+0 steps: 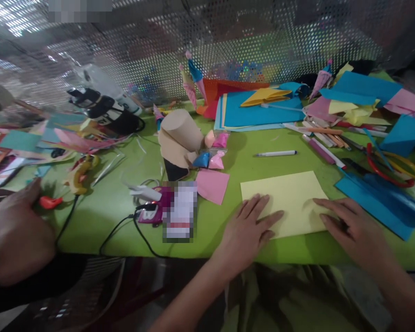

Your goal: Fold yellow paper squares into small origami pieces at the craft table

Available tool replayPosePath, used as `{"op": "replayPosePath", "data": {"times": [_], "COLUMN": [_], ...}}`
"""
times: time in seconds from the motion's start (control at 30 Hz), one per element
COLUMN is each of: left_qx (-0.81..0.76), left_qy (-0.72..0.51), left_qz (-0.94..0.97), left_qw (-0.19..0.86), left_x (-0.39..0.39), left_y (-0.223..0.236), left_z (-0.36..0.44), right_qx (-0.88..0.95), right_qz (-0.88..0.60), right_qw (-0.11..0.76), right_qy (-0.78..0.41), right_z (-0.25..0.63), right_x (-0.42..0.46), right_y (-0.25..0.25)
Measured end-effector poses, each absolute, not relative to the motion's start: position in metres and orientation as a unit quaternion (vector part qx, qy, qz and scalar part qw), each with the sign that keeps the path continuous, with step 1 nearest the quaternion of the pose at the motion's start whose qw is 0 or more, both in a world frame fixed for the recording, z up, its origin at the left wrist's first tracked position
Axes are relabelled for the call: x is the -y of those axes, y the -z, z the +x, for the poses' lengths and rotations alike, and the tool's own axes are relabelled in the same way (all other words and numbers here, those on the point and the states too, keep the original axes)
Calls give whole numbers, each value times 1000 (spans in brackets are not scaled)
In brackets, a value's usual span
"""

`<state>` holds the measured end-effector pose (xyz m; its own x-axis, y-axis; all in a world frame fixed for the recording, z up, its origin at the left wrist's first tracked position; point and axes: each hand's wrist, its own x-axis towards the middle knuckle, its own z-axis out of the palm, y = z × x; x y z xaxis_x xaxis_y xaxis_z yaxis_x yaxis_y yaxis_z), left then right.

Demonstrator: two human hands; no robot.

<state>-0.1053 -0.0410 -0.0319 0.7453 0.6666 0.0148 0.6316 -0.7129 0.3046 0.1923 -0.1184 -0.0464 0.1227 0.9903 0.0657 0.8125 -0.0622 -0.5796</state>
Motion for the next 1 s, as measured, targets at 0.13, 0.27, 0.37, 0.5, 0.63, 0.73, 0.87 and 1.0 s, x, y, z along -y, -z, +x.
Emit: {"op": "replayPosePath", "data": {"times": [0.13, 0.27, 0.37, 0.5, 0.63, 0.73, 0.87, 1.0], "left_qx": [-340, -337, -340, -340, -335, -334, -329, -325], "left_qy": [-63, -67, -68, -62, -42, -37, -57, -59], "left_qz": [928, 930, 930, 929, 931, 934, 938, 941], "left_qw": [135, 128, 123, 129, 138, 125, 90, 79], "left_x": [40, 41, 41, 41, 41, 40, 40, 40], "left_y": [37, 39, 38, 36, 33, 34, 39, 42], "left_z": [-106, -107, -106, -106, -107, -107, -107, -107], "right_qx": [671, 694, 681, 757, 852, 852, 832, 796], "right_qz": [-689, -665, -668, -587, -490, -501, -537, -588], "right_qw": [250, 275, 291, 284, 183, 155, 142, 144], "right_qy": [-115, -8, 70, 32, -18, -8, 10, 15], "right_z": [196, 200, 191, 150, 97, 82, 100, 131], "right_x": [117, 119, 131, 154, 168, 172, 180, 191], "right_y": [53, 49, 34, 22, 41, 59, 66, 63]}}
